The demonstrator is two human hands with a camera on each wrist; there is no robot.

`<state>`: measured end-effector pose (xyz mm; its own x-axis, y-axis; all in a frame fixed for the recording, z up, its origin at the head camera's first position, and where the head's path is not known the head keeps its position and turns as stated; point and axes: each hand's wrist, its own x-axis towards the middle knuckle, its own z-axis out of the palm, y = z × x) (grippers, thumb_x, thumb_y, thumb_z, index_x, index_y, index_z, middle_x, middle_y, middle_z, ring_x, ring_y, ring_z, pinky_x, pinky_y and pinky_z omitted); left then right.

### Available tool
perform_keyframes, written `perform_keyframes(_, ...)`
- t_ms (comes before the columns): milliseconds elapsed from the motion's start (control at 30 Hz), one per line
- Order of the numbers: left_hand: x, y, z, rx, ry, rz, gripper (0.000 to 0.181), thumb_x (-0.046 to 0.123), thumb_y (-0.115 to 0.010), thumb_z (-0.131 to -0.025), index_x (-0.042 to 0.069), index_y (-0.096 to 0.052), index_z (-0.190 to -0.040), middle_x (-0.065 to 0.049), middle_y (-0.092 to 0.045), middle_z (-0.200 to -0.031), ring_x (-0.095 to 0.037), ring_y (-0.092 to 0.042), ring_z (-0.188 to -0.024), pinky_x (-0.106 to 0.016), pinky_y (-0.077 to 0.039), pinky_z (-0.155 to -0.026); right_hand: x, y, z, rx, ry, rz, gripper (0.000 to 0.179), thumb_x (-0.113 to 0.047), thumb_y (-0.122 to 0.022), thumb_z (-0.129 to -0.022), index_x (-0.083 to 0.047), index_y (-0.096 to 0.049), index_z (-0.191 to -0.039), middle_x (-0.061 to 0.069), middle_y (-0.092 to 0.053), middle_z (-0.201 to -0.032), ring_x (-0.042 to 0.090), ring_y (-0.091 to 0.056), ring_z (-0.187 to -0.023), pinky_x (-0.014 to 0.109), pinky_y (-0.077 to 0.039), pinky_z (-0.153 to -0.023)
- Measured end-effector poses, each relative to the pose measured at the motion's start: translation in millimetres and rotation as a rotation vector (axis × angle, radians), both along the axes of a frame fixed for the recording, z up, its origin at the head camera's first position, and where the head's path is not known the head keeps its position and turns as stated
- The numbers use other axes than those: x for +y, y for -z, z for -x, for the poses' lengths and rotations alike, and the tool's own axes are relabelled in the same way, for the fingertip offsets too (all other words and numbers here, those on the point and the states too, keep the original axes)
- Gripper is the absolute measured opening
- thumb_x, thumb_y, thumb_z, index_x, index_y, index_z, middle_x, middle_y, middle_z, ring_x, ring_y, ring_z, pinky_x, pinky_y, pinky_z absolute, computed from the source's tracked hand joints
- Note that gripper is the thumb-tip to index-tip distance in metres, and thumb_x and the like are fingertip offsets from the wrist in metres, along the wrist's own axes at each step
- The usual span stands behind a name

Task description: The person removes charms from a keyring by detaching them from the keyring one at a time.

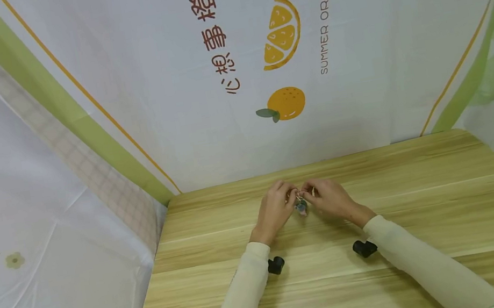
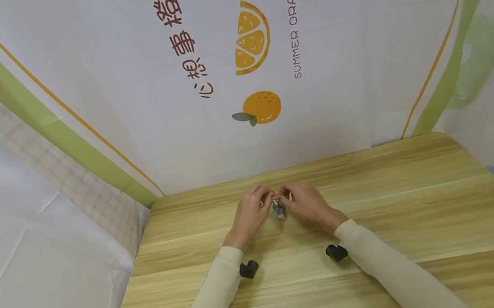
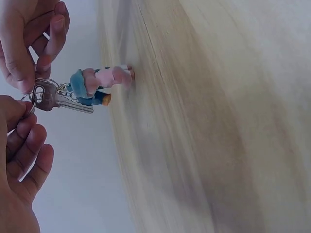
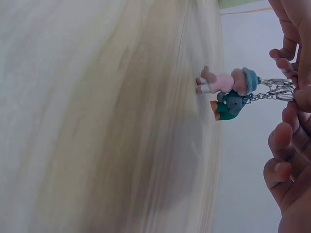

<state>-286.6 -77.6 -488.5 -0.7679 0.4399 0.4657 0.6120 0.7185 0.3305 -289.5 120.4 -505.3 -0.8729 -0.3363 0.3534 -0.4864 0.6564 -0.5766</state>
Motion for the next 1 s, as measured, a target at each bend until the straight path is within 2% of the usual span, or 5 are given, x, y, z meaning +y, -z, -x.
perform_keyframes(200, -0.1, -0.2, -0.1, 0.002, 0.029, -0.001, 0.015, 0.018, -0.067, -0.107, 0.008, -0.077, -0.113, -0.005, -0.074, -0.105, -0.016, -0.070, -0.087, -0.023, -0.059, -0.073, 2.9, -1.6, -1.0, 0.025, -0.022, 0.017, 0.009, -0.017, -0.068, -0.105, -0.011, -0.073, -0.101, -0.002, -0.069, -0.083, 0.005, -0.051, -0.063, 0.026, -0.043, -0.056)
perform_keyframes(467, -3.0, -0.8, 3.2, -0.014, -0.002, -0.003, 0.015, 0.016, -0.065, -0.108, 0.007, -0.077, -0.112, -0.005, -0.076, -0.103, -0.015, -0.071, -0.086, -0.024, -0.059, -0.074, 5.5, -6.6, -0.2, 0.040, -0.050, 0.058, 0.006, -0.016, -0.070, -0.104, -0.014, -0.072, -0.099, -0.004, -0.065, -0.081, 0.006, -0.051, -0.063, 0.025, -0.044, -0.057)
perform_keyframes(633, -6.3, -2.9, 3.4, -0.004, 0.004, -0.013, 0.012, 0.014, -0.067, -0.107, 0.007, -0.076, -0.109, -0.005, -0.075, -0.099, -0.016, -0.070, -0.083, -0.025, -0.058, -0.072, 5.4, -7.3, 1.4, 0.051, -0.070, 0.067, 0.005, -0.017, -0.070, -0.104, -0.013, -0.072, -0.101, -0.003, -0.066, -0.082, 0.005, -0.050, -0.062, 0.026, -0.044, -0.056)
perform_keyframes(1000, -8.0, -2.4, 3.9, 0.008, 0.007, -0.037, 0.012, 0.014, -0.066, -0.107, 0.007, -0.076, -0.108, -0.004, -0.073, -0.096, -0.014, -0.067, -0.080, -0.021, -0.055, -0.069, 3.7, -3.8, 1.7, 0.048, -0.048, 0.076, 0.007, -0.019, -0.071, -0.104, -0.012, -0.073, -0.104, 0.000, -0.071, -0.090, 0.005, -0.053, -0.063, 0.025, -0.046, -0.058)
